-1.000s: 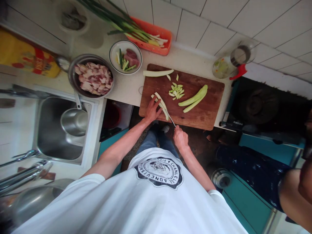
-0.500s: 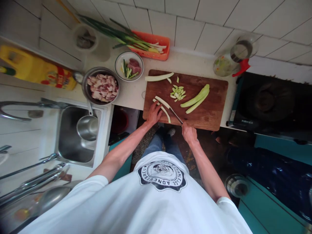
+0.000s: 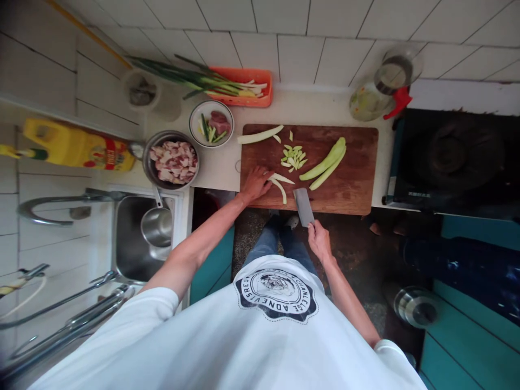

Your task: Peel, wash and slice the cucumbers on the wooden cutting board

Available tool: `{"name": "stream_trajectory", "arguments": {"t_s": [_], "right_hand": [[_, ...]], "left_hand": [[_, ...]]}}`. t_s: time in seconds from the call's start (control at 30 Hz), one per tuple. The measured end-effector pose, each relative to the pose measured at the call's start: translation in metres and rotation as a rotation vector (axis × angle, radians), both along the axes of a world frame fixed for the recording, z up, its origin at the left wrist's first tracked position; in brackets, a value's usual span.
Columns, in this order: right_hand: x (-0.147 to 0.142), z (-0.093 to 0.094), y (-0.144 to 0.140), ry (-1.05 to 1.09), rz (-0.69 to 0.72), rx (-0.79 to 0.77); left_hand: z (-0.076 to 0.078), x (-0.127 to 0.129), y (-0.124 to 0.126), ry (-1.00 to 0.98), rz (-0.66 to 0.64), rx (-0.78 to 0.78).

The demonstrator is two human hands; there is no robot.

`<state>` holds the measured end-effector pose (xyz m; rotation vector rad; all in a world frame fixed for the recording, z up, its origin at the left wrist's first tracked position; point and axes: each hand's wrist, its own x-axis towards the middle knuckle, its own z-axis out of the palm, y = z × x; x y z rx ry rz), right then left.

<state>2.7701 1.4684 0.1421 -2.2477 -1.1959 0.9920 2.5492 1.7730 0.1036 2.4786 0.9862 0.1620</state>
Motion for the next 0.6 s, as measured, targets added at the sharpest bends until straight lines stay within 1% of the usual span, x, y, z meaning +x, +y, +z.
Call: {"name": "stream_trajectory", "arguments": {"t_s": [0.1,0.23,0.43,0.6], "right_hand": [[-0.014,-0.005,-0.01,0.062,-0.054,0.024],[-0.022,-0.006,-0.007,0.082,-0.065,0.033],[-0.02,-0.013,0.017,0.073,-0.034,0.051],[-0.021,-0.018,0.04,0.062,-0.027,0.063]], "left_hand": [[-0.004,0.001,-0.003,0.012,0.138,-0.002],[-0.011,-0.007,-0.012,-0.067,0.273,-0.056],[-0.019,-0.024,-0.015,-0.163,0.483,-0.112],[-0.023,-0.035,-0.009,-0.216,0.572,-0.179]]}}
